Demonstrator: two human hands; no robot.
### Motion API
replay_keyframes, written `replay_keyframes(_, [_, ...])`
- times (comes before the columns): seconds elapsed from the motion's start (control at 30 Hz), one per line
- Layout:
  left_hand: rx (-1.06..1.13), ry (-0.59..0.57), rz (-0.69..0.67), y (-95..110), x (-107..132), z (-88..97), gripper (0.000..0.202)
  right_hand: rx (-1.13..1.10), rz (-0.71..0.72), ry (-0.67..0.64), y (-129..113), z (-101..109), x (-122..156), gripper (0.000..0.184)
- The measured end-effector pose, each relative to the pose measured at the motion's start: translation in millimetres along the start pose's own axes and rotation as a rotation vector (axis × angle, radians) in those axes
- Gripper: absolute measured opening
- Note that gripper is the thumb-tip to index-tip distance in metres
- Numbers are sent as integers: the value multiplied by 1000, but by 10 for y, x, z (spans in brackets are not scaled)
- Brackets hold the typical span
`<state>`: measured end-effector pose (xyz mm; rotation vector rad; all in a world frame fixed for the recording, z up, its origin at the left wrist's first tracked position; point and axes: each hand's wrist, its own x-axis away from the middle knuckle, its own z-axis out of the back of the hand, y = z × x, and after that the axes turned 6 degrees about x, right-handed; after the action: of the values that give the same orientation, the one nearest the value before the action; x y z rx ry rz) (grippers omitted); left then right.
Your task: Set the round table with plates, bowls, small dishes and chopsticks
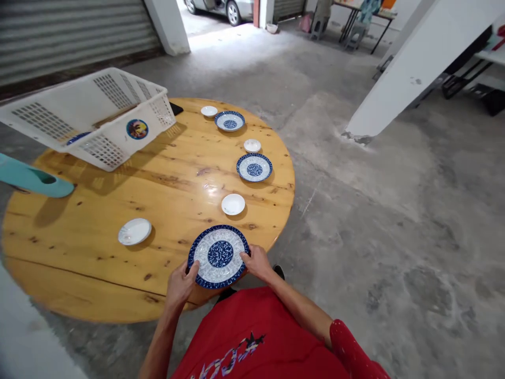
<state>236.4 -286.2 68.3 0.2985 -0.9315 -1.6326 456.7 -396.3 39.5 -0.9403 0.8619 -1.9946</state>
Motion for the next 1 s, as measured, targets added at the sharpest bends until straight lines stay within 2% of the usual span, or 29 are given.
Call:
replay_keyframes(0.13, [43,42,-33,540,228,-590,39,-56,10,25,390,685,70,25])
replay_keyframes(0.3, [146,-2,-103,1268,351,-1425,38,-139,-74,181,890,1590,265,33])
replay_keyframes(0.37, [146,-25,-139,1514,360,-1681,36,-184,-113,252,1054,1864,356,35])
replay_keyframes(0.43, [124,-43,-167,1711,356,-1860,34,-212,-134,312,1187,2067,425,38])
replay_keyframes(0.57, [121,-97,-201,1949,320,-2055,33,-230,-133,347,1361,2302,447,40])
replay_keyframes(0.73, [182,-97,-198,2099,162,-2245,31,-279,-145,312,1422,2496,253,37])
replay_keyframes(0.87, [184,-72,-155,2259,-112,-2343,32,-247,-156,263,1364,2694,-126,39])
replay_keyframes(1.0, [224,-22,-105,2438,-515,-2294,31,-112,-60,208,1162,2887,-749,37])
